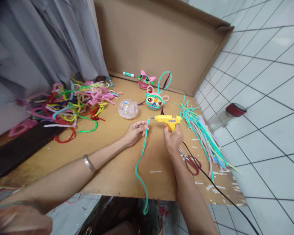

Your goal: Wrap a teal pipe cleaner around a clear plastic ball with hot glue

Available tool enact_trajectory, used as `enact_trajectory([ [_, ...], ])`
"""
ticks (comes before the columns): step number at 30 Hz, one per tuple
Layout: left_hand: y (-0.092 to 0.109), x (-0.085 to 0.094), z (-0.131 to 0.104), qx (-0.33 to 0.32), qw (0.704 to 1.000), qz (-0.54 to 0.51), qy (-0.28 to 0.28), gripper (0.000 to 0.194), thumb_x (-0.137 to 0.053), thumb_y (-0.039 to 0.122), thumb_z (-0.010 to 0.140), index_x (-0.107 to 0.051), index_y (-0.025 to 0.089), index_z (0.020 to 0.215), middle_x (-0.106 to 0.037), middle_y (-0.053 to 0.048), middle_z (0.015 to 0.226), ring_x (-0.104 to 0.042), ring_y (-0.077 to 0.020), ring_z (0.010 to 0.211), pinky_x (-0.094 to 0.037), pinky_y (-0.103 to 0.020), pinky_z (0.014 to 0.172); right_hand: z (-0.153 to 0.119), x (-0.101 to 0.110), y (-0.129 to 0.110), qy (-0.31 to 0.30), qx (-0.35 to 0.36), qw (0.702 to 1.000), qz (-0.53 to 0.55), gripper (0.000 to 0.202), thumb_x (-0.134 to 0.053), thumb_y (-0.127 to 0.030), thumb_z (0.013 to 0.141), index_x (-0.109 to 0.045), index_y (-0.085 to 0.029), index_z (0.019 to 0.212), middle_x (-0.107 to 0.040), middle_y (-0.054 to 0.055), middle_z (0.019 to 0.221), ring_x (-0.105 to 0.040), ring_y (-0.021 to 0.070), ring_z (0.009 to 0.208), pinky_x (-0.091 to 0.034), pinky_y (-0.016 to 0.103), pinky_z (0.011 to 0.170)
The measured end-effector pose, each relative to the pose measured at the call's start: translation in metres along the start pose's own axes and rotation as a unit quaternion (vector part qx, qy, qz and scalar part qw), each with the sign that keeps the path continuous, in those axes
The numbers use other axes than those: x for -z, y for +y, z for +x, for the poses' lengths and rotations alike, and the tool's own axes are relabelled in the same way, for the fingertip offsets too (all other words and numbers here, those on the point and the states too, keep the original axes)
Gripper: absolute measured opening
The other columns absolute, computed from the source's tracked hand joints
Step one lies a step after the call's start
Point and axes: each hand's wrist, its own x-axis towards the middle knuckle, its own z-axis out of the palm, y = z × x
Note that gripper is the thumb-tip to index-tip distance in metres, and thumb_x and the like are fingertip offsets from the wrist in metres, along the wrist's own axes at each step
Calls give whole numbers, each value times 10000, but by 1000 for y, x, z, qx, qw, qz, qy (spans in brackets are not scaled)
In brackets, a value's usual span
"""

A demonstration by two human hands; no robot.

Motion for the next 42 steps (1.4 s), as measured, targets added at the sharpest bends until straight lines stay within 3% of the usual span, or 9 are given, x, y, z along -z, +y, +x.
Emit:
enact_trajectory([
  [37,2,1,0,-3,1000,-3,-6,366,-892,255,578,-685,116,846,-673,11,628,-480,-30,455,-359,-171,475,-1,4,-6,-47,-41,998,5,363,-515,-477,700,-640,-191,884,-631,58,718,-518,217,632,-410,343,662],
  [42,3,2,1,-1,1000,-4,-5,378,-887,256,581,-677,115,863,-679,11,635,-486,-32,453,-353,-174,470,11,4,5,-7,-73,997,16,327,-537,-474,693,-613,-200,854,-616,49,706,-510,218,640,-400,343,660],
])
